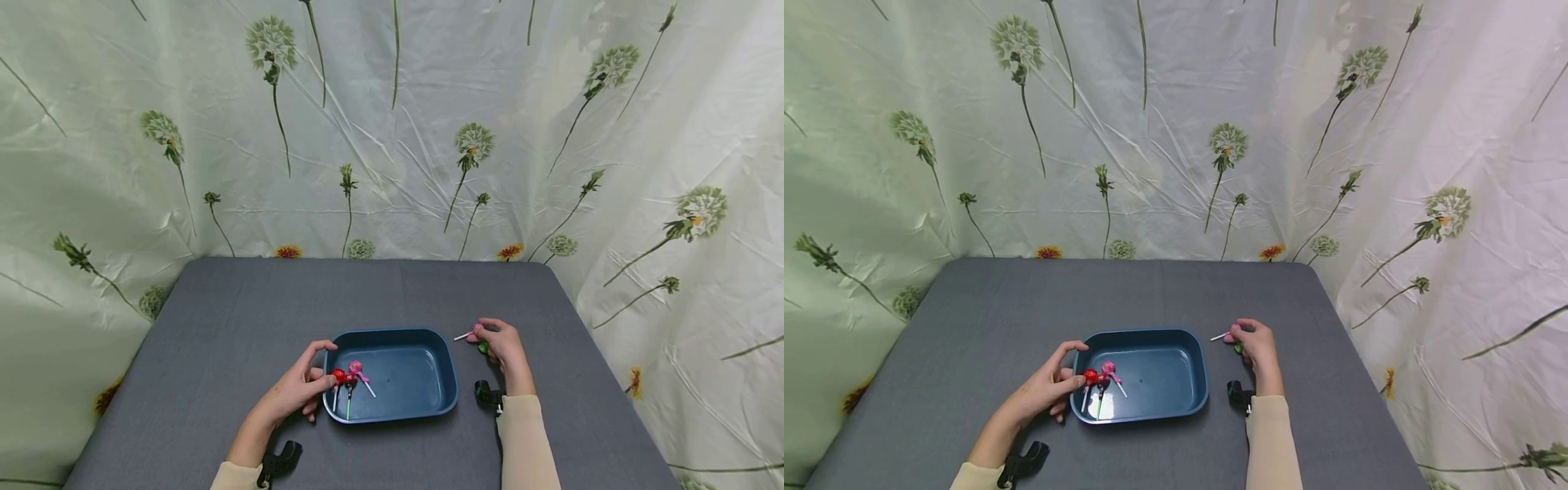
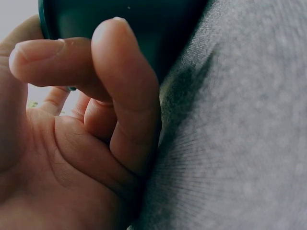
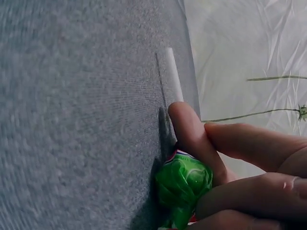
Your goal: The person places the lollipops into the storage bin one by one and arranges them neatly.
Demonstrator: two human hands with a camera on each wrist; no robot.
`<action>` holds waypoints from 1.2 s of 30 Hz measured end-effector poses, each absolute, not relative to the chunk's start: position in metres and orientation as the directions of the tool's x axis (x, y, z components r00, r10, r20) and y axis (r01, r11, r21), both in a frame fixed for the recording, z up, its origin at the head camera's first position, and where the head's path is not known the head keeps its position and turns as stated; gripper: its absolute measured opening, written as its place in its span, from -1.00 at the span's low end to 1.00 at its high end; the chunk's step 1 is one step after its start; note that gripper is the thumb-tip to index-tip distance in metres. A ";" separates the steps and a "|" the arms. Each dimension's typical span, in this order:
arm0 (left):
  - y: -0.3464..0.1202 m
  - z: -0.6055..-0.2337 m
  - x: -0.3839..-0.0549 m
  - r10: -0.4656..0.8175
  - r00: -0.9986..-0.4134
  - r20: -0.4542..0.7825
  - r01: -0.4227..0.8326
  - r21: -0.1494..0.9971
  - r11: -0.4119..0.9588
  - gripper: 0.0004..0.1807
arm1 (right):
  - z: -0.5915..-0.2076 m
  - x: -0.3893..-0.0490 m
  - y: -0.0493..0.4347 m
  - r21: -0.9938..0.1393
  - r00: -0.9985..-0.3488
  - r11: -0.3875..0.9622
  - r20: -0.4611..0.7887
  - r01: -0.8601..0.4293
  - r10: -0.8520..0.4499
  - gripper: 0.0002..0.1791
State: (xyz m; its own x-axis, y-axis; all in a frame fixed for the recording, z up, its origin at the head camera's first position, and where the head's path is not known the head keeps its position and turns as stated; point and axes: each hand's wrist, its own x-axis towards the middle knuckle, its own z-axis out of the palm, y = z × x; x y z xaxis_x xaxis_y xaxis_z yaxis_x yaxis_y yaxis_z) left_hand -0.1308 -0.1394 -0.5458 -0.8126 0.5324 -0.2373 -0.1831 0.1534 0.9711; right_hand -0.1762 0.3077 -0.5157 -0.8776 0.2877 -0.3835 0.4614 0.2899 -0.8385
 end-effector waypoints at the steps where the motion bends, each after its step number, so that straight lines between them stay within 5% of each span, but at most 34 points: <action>1: -0.139 -0.546 -0.131 0.532 -0.812 -0.239 -0.184 0.971 0.154 -0.30 | -0.516 -0.176 0.307 -0.837 -0.877 0.293 -0.382 0.462 0.289 -0.49; 36: -0.139 -0.546 -0.131 0.517 -0.816 -0.259 -0.208 0.966 0.154 -0.29 | -0.523 -0.170 0.310 -0.879 -0.912 0.279 -0.320 0.387 0.257 -0.59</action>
State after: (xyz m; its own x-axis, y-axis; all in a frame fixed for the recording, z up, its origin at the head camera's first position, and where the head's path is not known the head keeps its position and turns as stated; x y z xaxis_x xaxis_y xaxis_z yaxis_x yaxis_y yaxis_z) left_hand -0.1306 -0.1390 -0.5464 -0.8160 0.5169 -0.2587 -0.2084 0.1544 0.9658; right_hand -0.1697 0.3100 -0.5232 -0.9119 0.2572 -0.3198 0.3869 0.2792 -0.8788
